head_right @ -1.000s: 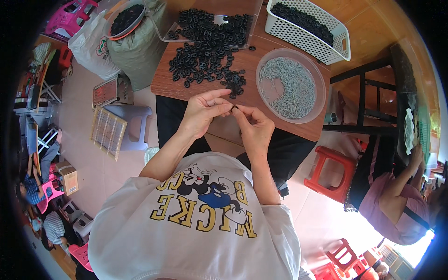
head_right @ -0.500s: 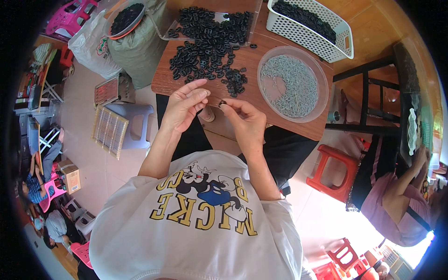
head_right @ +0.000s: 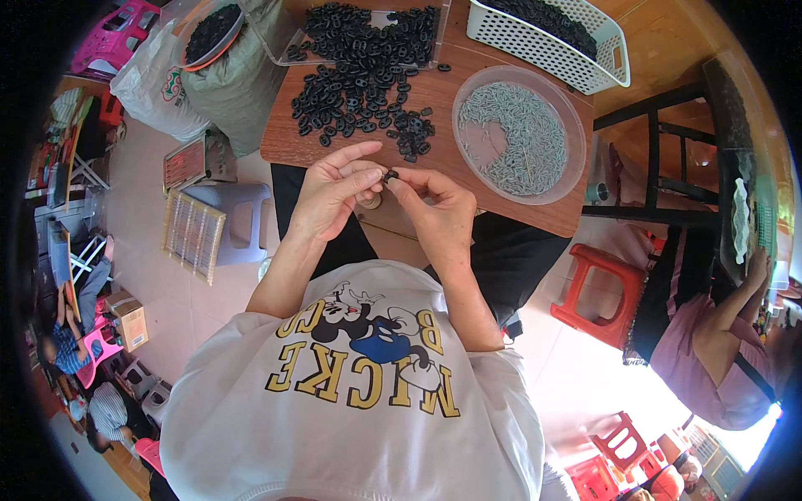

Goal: The person sits at a table and repeatedly picks up small black plastic components and light-colored pins. They insert the pins into the plastic components by hand and place the assembled units into a clear plastic bowl.

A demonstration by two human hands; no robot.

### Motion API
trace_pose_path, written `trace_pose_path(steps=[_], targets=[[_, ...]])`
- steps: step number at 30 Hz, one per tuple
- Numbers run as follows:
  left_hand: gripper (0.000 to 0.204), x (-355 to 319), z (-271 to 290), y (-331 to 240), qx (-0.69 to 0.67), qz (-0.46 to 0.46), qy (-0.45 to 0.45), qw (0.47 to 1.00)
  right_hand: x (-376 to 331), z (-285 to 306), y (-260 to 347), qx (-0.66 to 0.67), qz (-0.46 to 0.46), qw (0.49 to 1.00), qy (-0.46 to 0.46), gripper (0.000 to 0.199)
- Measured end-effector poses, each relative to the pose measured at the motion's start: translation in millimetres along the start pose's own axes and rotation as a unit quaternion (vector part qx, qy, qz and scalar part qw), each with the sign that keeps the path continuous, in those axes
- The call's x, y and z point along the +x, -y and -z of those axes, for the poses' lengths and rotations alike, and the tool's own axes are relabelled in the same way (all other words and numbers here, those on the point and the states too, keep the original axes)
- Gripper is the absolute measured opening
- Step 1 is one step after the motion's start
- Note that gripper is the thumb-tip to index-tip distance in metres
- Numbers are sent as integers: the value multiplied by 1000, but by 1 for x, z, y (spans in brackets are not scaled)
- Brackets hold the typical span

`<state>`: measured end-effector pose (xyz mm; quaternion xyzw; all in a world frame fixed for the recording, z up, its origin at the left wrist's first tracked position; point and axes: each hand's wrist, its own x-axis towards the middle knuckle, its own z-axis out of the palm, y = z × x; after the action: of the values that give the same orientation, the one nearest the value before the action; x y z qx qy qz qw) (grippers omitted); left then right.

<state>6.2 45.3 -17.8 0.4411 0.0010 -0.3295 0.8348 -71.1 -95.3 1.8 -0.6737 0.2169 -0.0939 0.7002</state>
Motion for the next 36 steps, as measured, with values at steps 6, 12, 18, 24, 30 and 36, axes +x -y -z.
trace_pose_path(steps=[6, 12, 18, 24, 30, 36], targets=[[42, 0, 0, 2, 2, 0, -5, 1000, -1, 1, -1, -5, -4, 1000, -6, 16], [43, 0, -1, 4, 8, -3, -2, 1000, -2, 3, -2, -22, -3, 1000, -11, 16], [42, -5, -3, 7, 74, -42, 1, 996, -7, 0, -7, -114, 53, 991, -34, 16], [41, -1, 3, 16, 64, -32, -3, 997, -7, -4, -14, -80, 35, 995, -45, 15], [42, 0, 6, 11, 20, -2, 8, 1000, -7, -1, -15, -109, 81, 989, -49, 14], [49, -3, 5, 10, 58, -11, 21, 998, -10, 2, -13, -112, 32, 993, -31, 14]])
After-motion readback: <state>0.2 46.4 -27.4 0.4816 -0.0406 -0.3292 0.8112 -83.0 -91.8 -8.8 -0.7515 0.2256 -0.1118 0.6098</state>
